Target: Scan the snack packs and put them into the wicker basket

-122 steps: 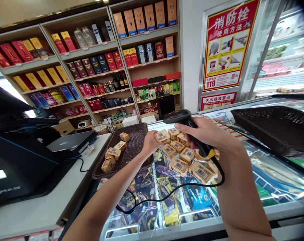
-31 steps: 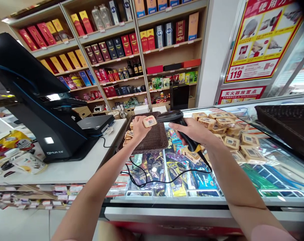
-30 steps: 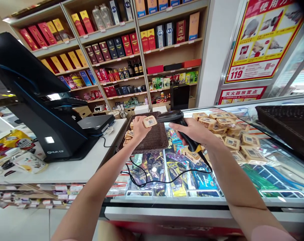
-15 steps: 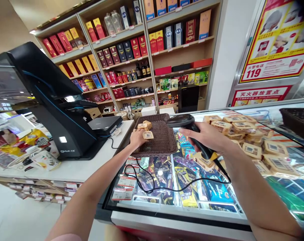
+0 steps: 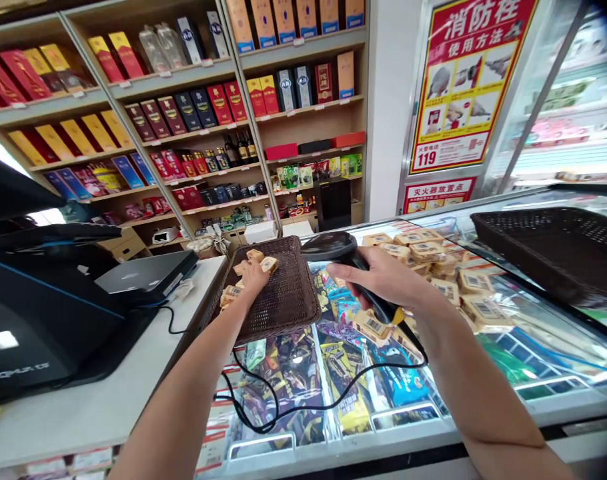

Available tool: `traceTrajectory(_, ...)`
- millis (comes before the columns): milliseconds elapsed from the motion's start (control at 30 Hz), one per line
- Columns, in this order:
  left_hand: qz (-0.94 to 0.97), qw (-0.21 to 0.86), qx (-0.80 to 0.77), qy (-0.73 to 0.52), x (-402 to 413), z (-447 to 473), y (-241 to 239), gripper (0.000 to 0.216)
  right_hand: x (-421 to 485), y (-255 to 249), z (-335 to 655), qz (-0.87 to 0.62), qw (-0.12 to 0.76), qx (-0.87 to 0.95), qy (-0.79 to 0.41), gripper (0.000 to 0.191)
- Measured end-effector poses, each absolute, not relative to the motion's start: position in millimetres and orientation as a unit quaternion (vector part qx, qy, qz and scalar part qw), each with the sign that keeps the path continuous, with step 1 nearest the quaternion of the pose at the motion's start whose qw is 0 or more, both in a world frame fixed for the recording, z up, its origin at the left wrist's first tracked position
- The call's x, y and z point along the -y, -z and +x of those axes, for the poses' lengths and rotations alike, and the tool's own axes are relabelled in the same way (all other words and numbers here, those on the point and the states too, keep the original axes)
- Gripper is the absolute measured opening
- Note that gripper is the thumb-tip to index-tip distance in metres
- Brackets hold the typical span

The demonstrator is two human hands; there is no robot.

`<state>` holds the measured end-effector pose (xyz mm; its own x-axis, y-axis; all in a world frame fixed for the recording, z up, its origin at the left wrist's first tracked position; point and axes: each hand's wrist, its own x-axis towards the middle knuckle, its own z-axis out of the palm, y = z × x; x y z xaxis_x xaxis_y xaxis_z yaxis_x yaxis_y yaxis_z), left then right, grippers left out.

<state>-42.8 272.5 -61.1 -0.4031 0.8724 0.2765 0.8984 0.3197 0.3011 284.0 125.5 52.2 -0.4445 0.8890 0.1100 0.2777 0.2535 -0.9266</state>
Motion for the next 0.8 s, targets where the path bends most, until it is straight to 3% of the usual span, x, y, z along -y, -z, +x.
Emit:
traceTrajectory(267, -0.748, -0.029, 0.626, 0.220, -230.2, 43.8, 48.9, 0.034, -122.0, -59.7, 306.3, -0.388, 0.394, 0.692, -0.464, 0.046)
traceTrajectory(367, -0.836, -0.073, 0.508, 0.197, -195.1, 85.8, 56.3, 0.038, -117.1, -63.1, 312.6, -0.388, 0.409, 0.686, -0.461, 0.048)
traceTrajectory(467, -0.902, -0.138, 0.392, 0.113, -172.3, 113.7, 72.2, 0.061, -113.8, -64.8, 314.9, -0.393, 0.411, 0.684, -0.457, 0.050)
traceTrajectory(600, -0.909, -0.157, 0.376, 0.086, -165.2, 136.2, 96.1, 0.075, -113.7, -63.6, 314.3, -0.389, 0.407, 0.692, -0.452, 0.050)
traceTrajectory(800, -0.861, -0.205, 0.444, 0.138, -152.3, 140.4, 101.8, 0.068, -115.6, -59.9, 310.3, -0.377, 0.387, 0.708, -0.454, 0.050)
